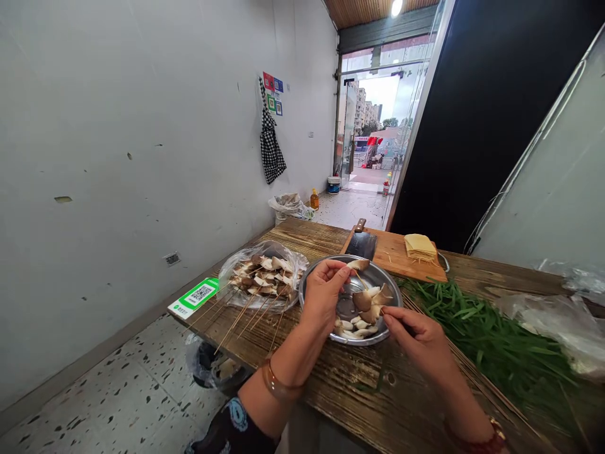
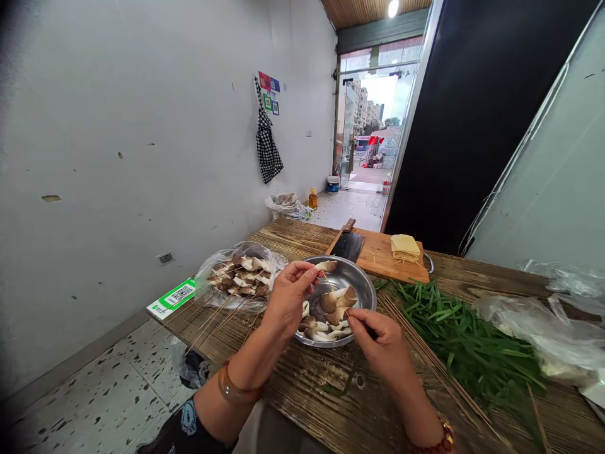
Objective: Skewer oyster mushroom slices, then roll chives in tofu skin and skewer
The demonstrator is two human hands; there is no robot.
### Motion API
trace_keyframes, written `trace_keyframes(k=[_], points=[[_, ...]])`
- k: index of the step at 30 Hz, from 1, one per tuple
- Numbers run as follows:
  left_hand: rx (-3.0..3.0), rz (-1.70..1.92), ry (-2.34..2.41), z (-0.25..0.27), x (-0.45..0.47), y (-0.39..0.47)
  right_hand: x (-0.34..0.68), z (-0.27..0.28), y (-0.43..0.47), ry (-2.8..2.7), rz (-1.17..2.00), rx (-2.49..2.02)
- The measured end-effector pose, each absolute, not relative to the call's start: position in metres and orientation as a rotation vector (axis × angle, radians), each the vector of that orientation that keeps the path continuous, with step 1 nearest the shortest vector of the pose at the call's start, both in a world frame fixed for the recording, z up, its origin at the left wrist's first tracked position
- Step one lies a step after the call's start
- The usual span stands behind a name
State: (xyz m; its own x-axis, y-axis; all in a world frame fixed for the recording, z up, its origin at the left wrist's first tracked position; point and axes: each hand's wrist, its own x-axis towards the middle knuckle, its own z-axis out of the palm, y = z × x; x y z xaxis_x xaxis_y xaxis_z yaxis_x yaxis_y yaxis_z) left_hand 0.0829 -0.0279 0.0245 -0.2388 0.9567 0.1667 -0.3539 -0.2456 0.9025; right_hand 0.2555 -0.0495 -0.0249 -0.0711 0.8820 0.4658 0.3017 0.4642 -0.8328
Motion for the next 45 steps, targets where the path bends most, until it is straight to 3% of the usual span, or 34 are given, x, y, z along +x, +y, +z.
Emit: trace_keyframes(k=[18, 27, 29, 33, 37, 41, 45], points=[[1.286, 1.472, 1.013, 0.02, 0.083, -0.035, 0.258, -0.031, -0.049, -1.63, 0.73, -0.998], [1.634, 1.305, 1.091, 0.013, 0.08, -0.013, 0.264, -0.035, -0.043, -1.363, 0.932, -1.048], [1.857, 1.154, 1.214, 0.006, 0.08, 0.0, 0.265, -0.035, -0.04, -1.241, 0.958, -1.03], [2.366, 0.511, 1.454, -0.007, 0.082, 0.015, 0.266, -0.036, -0.035, -1.131, 0.99, -0.99], [2.54, 0.007, 1.526, -0.013, 0.085, 0.017, 0.265, -0.037, -0.034, -1.119, 1.018, -0.99], [2.544, -0.122, 1.491, -0.019, 0.082, 0.016, 0.264, -0.036, -0.035, -1.119, 1.029, -0.999], [2.459, 0.114, 1.465, -0.026, 0.074, 0.019, 0.265, -0.037, -0.035, -1.148, 1.025, -0.988]])
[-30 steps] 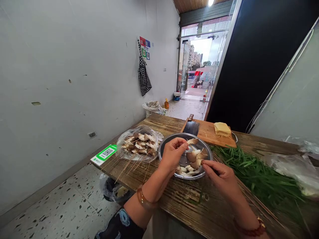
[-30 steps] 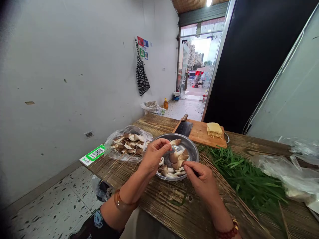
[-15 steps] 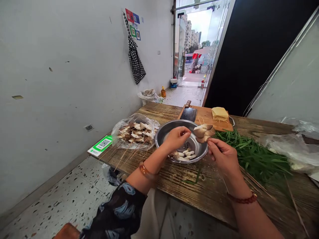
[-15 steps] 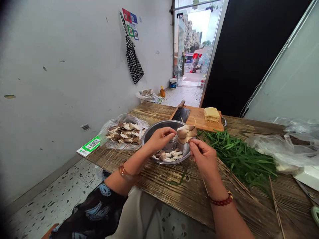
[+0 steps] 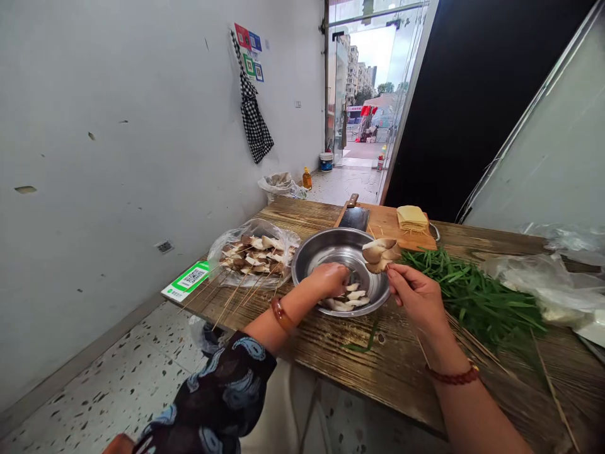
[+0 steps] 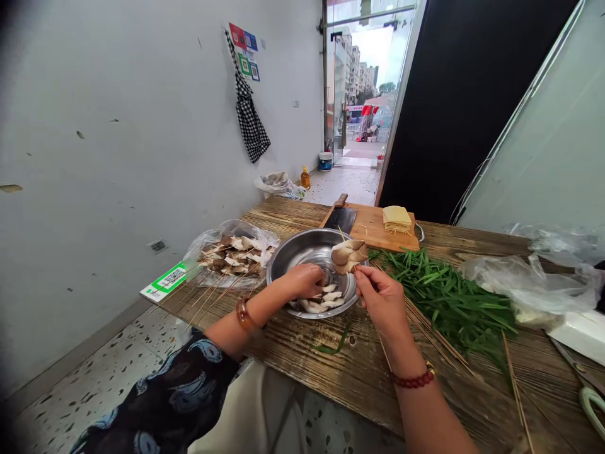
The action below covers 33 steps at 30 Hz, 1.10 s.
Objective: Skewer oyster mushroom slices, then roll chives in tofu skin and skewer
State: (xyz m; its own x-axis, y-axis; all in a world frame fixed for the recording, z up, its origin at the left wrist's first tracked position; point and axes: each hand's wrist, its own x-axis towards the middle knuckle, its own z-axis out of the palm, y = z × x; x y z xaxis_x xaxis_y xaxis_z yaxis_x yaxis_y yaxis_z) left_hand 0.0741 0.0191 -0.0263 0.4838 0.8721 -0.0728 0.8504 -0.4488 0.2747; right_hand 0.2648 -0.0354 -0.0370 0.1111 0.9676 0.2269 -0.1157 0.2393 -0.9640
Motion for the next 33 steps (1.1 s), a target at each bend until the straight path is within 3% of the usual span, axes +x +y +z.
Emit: trace_keyframes(k=[6, 10, 18, 33], points=[[1.824, 0.931, 1.325, -0.02, 0.059, 0.025, 0.265, -0.038, -0.036, -1.205, 1.007, -0.977], [1.418, 1.261, 1.194, -0.006, 0.055, 0.017, 0.263, -0.035, -0.04, -1.369, 1.003, -1.025], [1.436, 1.375, 1.237, 0.013, 0.061, 0.003, 0.262, -0.027, -0.045, -1.699, 0.802, -1.066], [1.577, 1.441, 1.354, 0.021, 0.061, -0.006, 0.261, -0.029, -0.045, -1.684, 0.743, -1.065]])
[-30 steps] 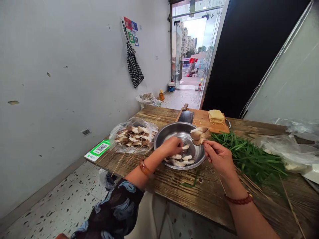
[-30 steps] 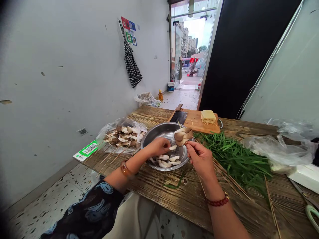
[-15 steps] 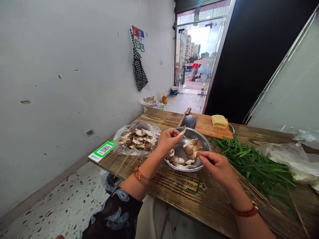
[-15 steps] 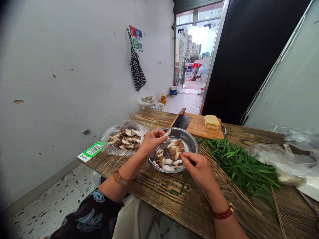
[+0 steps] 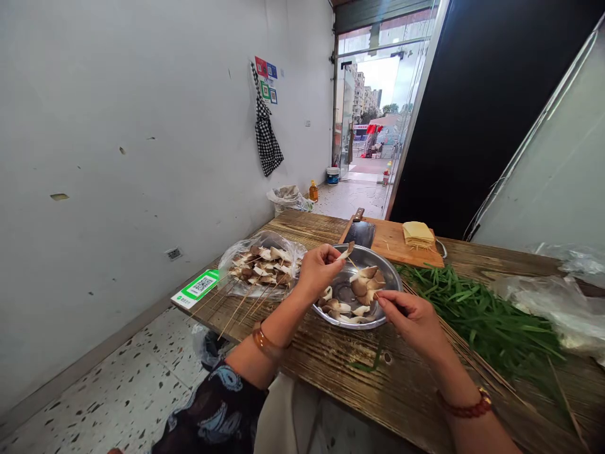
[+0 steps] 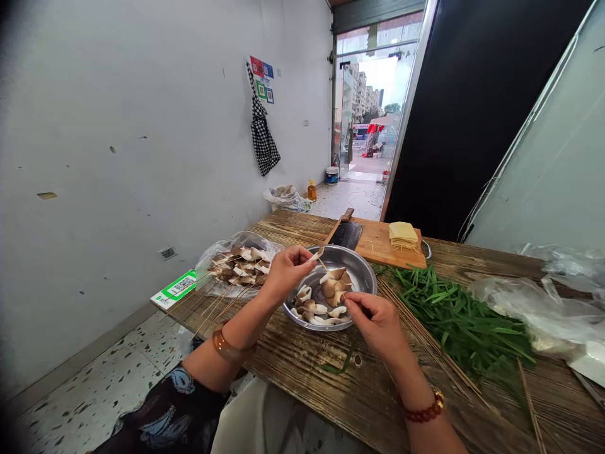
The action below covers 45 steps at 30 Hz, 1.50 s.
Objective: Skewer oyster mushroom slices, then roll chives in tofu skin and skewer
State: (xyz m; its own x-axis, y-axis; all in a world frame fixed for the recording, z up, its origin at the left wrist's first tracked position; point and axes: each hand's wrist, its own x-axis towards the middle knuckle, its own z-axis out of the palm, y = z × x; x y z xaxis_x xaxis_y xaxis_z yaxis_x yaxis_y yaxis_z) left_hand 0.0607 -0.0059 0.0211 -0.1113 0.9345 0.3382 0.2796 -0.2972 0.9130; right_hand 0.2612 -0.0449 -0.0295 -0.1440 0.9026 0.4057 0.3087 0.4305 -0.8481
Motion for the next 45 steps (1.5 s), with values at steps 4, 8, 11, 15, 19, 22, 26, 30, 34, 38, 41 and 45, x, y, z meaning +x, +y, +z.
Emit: trace_keyframes(k=[4, 8, 11, 15, 19, 22, 26, 30, 34, 38, 41, 45], points=[[1.626, 1.432, 1.383, 0.022, 0.061, -0.006, 0.261, -0.029, -0.045, -1.682, 0.762, -1.062], [1.62, 1.456, 1.388, 0.023, 0.059, -0.006, 0.261, -0.027, -0.045, -1.706, 0.702, -1.053], [1.648, 1.449, 1.392, 0.023, 0.058, -0.007, 0.261, -0.028, -0.045, -1.711, 0.7, -1.046], [1.723, 1.416, 1.381, 0.022, 0.057, -0.008, 0.261, -0.03, -0.044, -1.695, 0.704, -1.034], [1.831, 1.366, 1.373, 0.023, 0.057, -0.009, 0.26, -0.028, -0.045, -1.685, 0.726, -1.044], [1.892, 1.338, 1.361, 0.024, 0.057, -0.01, 0.26, -0.026, -0.047, -1.663, 0.771, -1.059], [1.939, 1.263, 1.312, 0.023, 0.058, -0.012, 0.261, -0.026, -0.046, -1.647, 0.818, -1.056], [2.093, 1.187, 1.211, 0.024, 0.06, -0.016, 0.262, -0.029, -0.045, -1.622, 0.856, -1.062], [2.109, 1.143, 1.153, 0.029, 0.059, -0.018, 0.263, -0.031, -0.045, -1.556, 0.915, -1.048], [1.857, 1.194, 1.132, 0.026, 0.055, -0.011, 0.264, -0.032, -0.044, -1.45, 0.957, -1.05], [1.828, 1.136, 1.211, 0.017, 0.055, 0.002, 0.266, -0.031, -0.041, -1.339, 0.946, -1.035], [2.265, 0.746, 1.35, 0.004, 0.067, 0.015, 0.267, -0.031, -0.039, -1.212, 0.967, -1.015]])
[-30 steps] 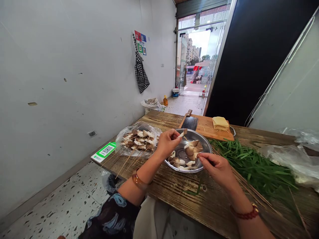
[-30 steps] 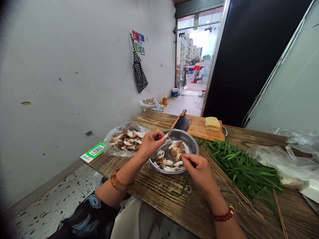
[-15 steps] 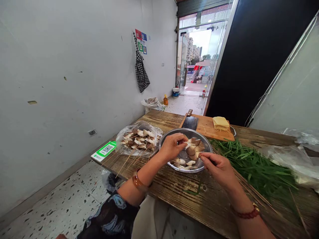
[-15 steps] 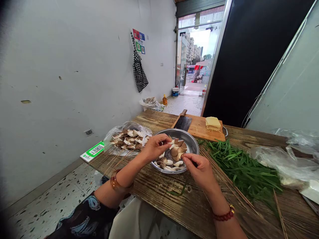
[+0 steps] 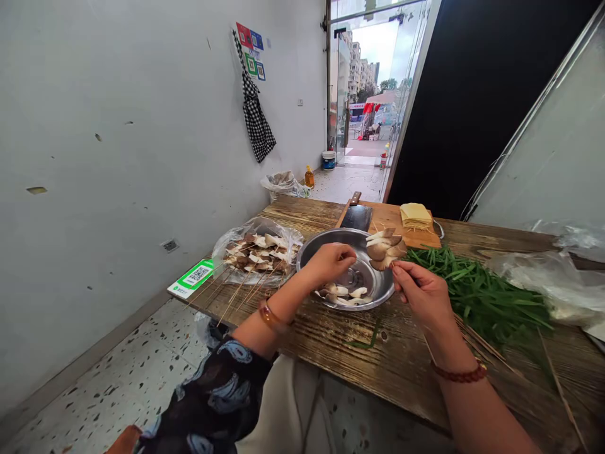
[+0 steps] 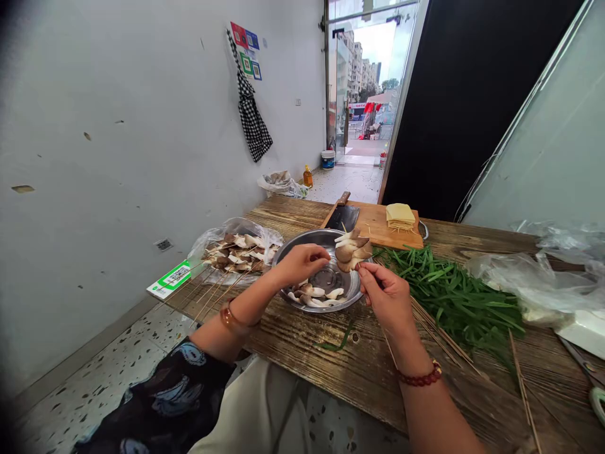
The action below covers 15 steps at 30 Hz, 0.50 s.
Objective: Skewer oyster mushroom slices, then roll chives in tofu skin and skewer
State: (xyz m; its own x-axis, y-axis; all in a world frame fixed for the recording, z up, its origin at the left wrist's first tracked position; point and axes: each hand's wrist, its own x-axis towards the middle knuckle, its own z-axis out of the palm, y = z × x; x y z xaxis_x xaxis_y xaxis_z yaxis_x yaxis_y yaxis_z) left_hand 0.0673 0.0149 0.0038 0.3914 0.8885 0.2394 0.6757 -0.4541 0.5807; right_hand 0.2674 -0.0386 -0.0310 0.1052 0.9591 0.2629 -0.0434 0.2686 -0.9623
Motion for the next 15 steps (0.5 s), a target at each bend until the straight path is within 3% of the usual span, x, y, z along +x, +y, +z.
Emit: trace_keyframes(k=[8, 12, 15], points=[[2.621, -0.099, 1.398, -0.011, 0.104, 0.005, 0.267, -0.03, -0.039, -1.214, 0.986, -0.987], [2.644, -0.157, 1.408, -0.015, 0.106, 0.001, 0.267, -0.032, -0.039, -1.206, 1.005, -0.952], [2.512, 0.082, 1.42, -0.018, 0.1, 0.008, 0.267, -0.033, -0.038, -1.204, 1.009, -0.956]])
